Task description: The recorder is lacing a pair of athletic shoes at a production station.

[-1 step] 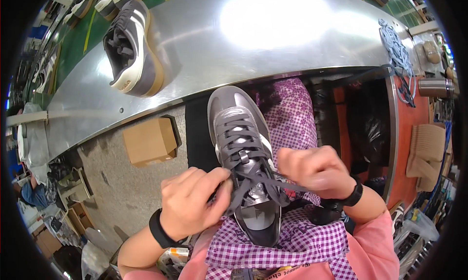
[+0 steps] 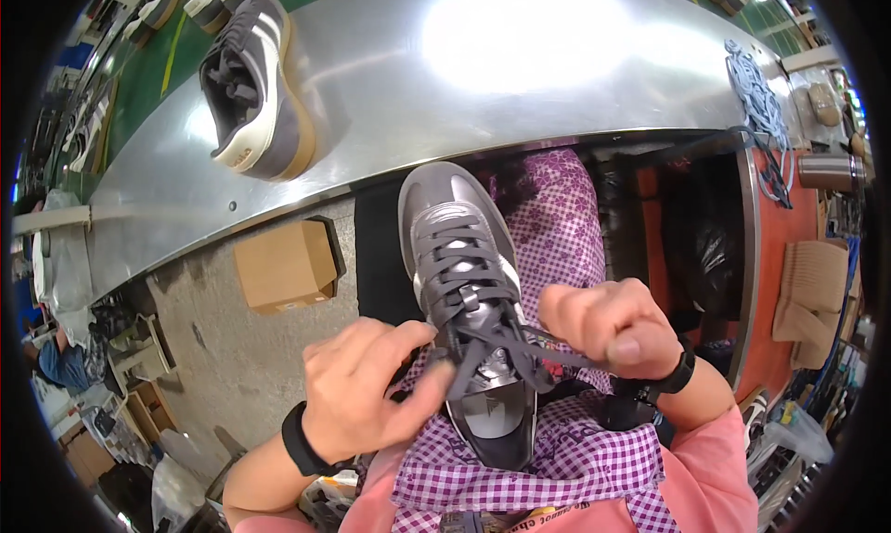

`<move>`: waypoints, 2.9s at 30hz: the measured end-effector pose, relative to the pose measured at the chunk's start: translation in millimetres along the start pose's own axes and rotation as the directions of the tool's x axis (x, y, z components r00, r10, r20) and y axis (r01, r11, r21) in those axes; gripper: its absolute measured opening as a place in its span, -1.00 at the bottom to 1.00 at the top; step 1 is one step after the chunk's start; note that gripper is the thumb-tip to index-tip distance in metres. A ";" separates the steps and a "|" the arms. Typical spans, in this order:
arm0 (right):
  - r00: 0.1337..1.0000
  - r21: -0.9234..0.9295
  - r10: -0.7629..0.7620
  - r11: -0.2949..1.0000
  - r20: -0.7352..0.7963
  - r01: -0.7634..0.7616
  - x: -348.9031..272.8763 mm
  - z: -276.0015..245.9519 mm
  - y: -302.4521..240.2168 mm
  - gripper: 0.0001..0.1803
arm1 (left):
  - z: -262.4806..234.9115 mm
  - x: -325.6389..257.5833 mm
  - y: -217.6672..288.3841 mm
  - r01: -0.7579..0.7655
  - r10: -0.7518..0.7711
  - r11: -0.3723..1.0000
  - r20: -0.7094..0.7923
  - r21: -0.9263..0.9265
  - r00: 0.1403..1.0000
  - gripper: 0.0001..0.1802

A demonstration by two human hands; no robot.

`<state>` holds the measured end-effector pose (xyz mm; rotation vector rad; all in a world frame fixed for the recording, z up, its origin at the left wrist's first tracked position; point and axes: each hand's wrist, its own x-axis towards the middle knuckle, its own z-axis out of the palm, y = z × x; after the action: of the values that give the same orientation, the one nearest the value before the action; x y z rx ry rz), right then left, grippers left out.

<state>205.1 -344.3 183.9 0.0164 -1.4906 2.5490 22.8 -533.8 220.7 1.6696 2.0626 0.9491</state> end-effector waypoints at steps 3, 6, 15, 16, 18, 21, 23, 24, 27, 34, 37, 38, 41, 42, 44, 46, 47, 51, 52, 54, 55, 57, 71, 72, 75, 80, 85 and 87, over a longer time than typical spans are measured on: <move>0.954 -0.073 0.276 0.956 -0.114 -0.285 5.4 14.5 -20.8 -0.77 | 0.5 -1.1 6.3 0.019 -0.019 0.999 0.009 -0.046 1.000 -0.67; 0.790 -0.229 0.414 0.802 -0.453 -0.551 13.3 22.3 -14.7 -0.78 | 5.9 -9.2 6.5 -0.016 0.017 0.999 0.019 -0.043 1.000 -0.67; 0.881 -0.643 0.220 0.612 -0.420 -0.460 26.9 16.7 -4.2 -0.79 | -3.5 7.0 12.1 0.294 -0.256 0.937 0.202 -0.190 0.945 -0.74; 0.881 -0.643 0.219 0.614 -0.418 -0.458 27.5 16.2 -3.4 -0.79 | -2.4 8.0 14.4 0.289 -0.258 0.944 0.186 -0.161 0.948 -0.74; 0.856 -0.575 0.279 0.646 -0.435 -0.502 28.2 14.6 -0.6 -0.83 | -0.4 9.1 15.1 0.248 -0.224 0.960 0.178 -0.129 0.958 -0.76; 0.937 -0.527 0.212 0.781 -0.279 -0.334 25.3 10.6 5.9 -0.86 | 1.1 14.7 12.2 0.158 -0.128 0.972 0.176 -0.171 0.976 -0.81; 0.927 -0.426 0.262 0.831 -0.268 -0.358 22.1 7.9 10.3 -0.88 | -0.4 15.7 12.5 0.111 -0.068 0.964 0.178 -0.241 0.982 -0.83; 0.862 -0.259 0.362 0.848 -0.354 -0.462 23.0 8.9 9.2 -0.88 | -1.1 13.9 11.6 0.087 0.009 0.912 0.234 -0.400 0.972 -0.85; 0.782 -0.161 0.396 0.837 -0.482 -0.523 15.8 9.0 8.0 -0.86 | -9.2 11.1 3.2 0.059 0.102 0.843 0.266 -0.535 0.958 -0.88; 0.861 -0.468 0.295 0.742 -0.415 -0.480 18.1 16.2 -9.8 -0.75 | -13.2 -11.0 -16.8 0.553 -0.447 0.580 0.334 -0.598 0.830 -0.87; 0.919 -0.687 0.105 0.634 -0.379 -0.355 17.5 12.0 -5.6 -0.78 | -10.5 -21.2 -16.9 0.614 -0.492 0.476 0.389 -0.629 0.779 -0.86; 0.920 -0.688 0.103 0.634 -0.377 -0.353 17.4 13.8 -5.9 -0.78 | -11.1 -22.2 -14.6 0.540 -0.427 0.648 0.331 -0.537 0.842 -0.85; 0.953 -0.954 -0.250 0.283 -0.171 -0.097 17.2 24.9 -13.2 -0.73 | -11.7 -25.8 -17.4 0.395 -0.291 0.843 0.307 -0.366 0.906 -0.86; 0.982 -0.980 -0.154 0.186 -0.105 -0.076 16.6 35.8 -24.7 -0.71 | -9.3 -26.4 -16.4 0.506 -0.418 0.716 0.284 -0.481 0.863 -0.80; 0.999 -0.998 0.003 0.055 -0.041 -0.041 10.6 48.1 -29.5 -0.65 | -0.5 -24.0 -12.2 0.431 -0.468 0.813 0.001 -0.391 0.884 -0.60; 1.000 -0.999 0.007 0.030 -0.024 -0.025 1.3 53.2 -22.9 -0.66 | -11.8 -20.9 -1.2 0.071 -0.066 0.996 -0.088 0.054 0.994 -0.53; 1.000 -1.000 0.015 0.011 -0.002 -0.002 -1.6 53.8 -19.9 -0.68 | -11.6 -18.8 8.1 -0.070 0.085 0.979 -0.071 0.192 0.994 -0.52; 0.998 -0.993 0.052 0.115 0.023 0.017 1.8 50.9 -29.8 -0.77 | -2.3 -12.8 17.2 -0.127 0.115 0.963 0.065 0.236 0.991 -0.70; 0.998 -0.993 0.051 0.116 0.026 0.020 2.0 44.1 -32.3 -0.77 | -6.3 -11.8 11.6 -0.014 0.021 0.998 0.118 -0.056 0.993 -0.74; 0.995 -0.443 0.099 0.893 0.011 -0.084 -4.8 28.3 -40.1 -0.81 | -14.7 -20.8 -3.8 0.212 -0.084 0.707 0.218 -0.675 0.972 -0.81; 1.000 -0.054 -0.003 0.999 0.004 0.003 -15.1 22.4 -35.4 -0.81 | -14.3 -29.0 -10.1 0.202 -0.111 0.394 0.171 -0.897 0.979 -0.81; 0.993 0.261 0.090 0.963 -0.076 -0.068 -23.9 21.8 -32.8 -0.86 | -21.5 -26.1 -17.3 0.202 -0.051 0.500 0.204 -0.842 0.978 -0.83; 0.942 -0.345 0.232 0.928 0.244 -0.139 -24.6 14.2 -30.5 -0.76 | -35.2 -14.9 7.2 0.006 0.314 0.550 0.213 -0.835 0.925 -0.87; 0.863 -0.506 0.474 0.795 0.172 -0.336 -19.1 19.5 -39.0 -0.71 | -39.0 -11.8 1.4 0.046 0.336 0.642 0.336 -0.765 0.880 -0.81; 0.825 -0.628 0.564 0.628 -0.040 -0.460 -8.7 27.9 -38.0 -0.69 | -43.1 -15.4 11.4 0.225 0.071 0.843 0.516 -0.488 0.853 -0.79; 0.946 -0.510 0.287 0.798 -0.147 -0.322 -11.9 30.3 -30.0 -0.79 | -37.6 -19.8 2.2 0.144 0.142 0.798 0.415 -0.586 0.899 -0.80; 0.880 -0.317 0.308 0.847 -0.363 -0.427 -13.7 31.6 -27.2 -0.80 | -43.8 -21.5 -8.1 0.154 0.052 0.722 0.274 -0.675 0.960 -0.88; 0.861 -0.403 0.279 0.794 -0.424 -0.456 -12.9 28.0 -24.3 -0.81 | -56.1 -21.7 -9.3 0.286 -0.106 0.818 0.358 -0.499 0.928 -0.84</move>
<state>219.4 -358.9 217.4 -0.8367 -2.0962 2.1654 -13.2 -571.7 251.9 1.1825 1.5225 0.9998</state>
